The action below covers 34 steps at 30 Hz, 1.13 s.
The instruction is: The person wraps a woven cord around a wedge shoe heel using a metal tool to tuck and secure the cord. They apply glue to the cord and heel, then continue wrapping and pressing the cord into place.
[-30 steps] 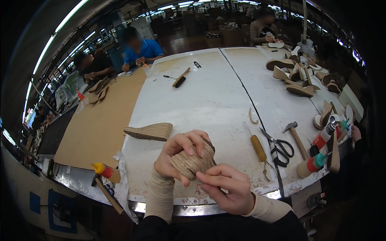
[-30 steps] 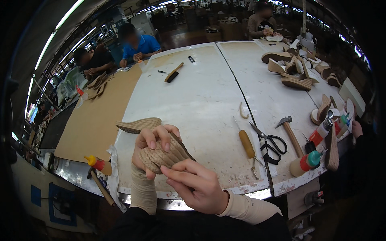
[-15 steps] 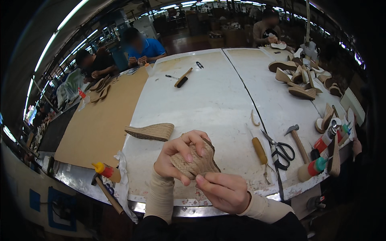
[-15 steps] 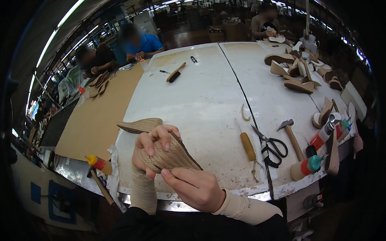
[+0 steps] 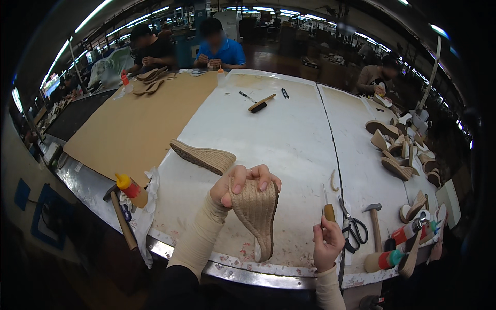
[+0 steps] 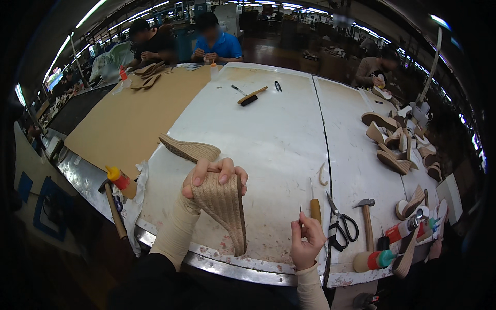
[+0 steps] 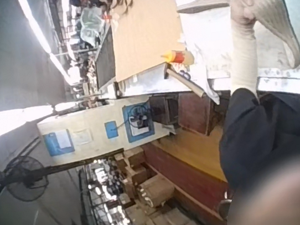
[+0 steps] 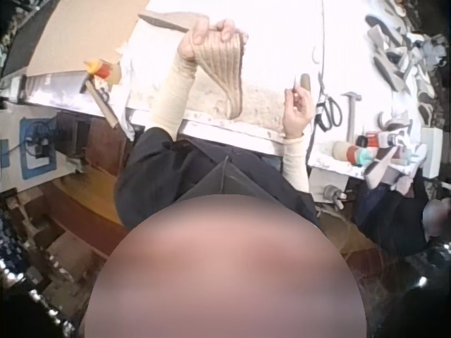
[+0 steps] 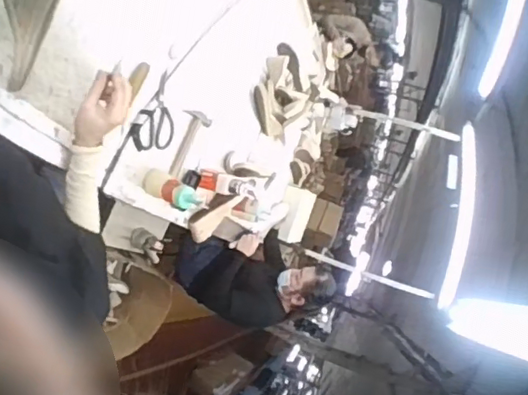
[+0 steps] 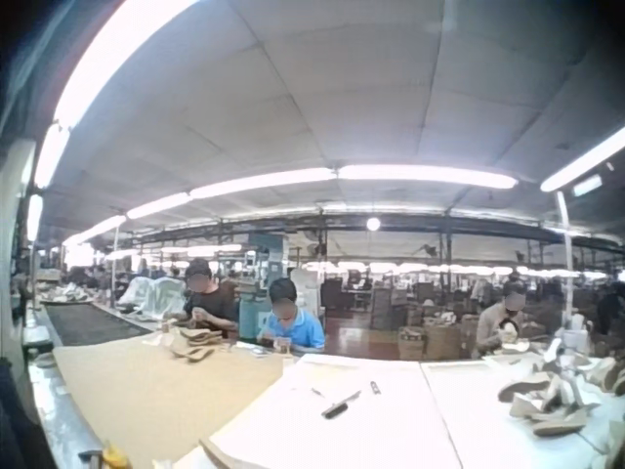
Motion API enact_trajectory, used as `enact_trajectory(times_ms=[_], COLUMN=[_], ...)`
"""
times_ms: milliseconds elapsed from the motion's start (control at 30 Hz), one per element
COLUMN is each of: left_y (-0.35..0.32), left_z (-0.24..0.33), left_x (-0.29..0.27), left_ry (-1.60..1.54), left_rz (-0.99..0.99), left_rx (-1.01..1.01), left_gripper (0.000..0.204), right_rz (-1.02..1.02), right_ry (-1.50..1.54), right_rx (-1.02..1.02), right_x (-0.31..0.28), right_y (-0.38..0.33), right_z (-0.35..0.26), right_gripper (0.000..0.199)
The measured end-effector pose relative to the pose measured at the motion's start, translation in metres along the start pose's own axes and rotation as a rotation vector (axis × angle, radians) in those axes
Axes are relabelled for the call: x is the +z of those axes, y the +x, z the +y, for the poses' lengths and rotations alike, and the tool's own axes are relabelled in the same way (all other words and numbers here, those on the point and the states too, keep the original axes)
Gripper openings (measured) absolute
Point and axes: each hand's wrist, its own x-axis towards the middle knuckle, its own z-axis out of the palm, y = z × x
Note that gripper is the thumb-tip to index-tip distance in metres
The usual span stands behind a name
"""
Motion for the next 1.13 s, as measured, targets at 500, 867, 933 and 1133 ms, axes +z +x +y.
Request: enact_trajectory(times_ms=[500, 867, 933, 1133], left_y=[-0.002, -0.01, -0.012, -0.011], left_z=[-0.024, -0.047, -0.05, -0.065], left_x=[-0.025, -0.035, -0.039, -0.048], left_ry=[-0.223, -0.163, -0.187, -0.178], left_rz=[0.045, 0.267, 0.307, 0.413], left_rx=[-0.012, -0.042, -0.061, -0.149], left_gripper=[0.1, 0.09, 0.085, 0.08], right_rz=[-0.132, -0.197, -0.194, -0.21], right_ry=[-0.253, -0.503, -0.519, -0.476], right_rx=[0.047, 0.073, 0.059, 0.136], right_x=[-0.001, -0.008, -0.01, -0.016], right_y=[-0.02, -0.016, -0.016, -0.011], right_z=[0.034, 0.026, 0.026, 0.02], right_gripper=[0.04, 0.032, 0.031, 0.032])
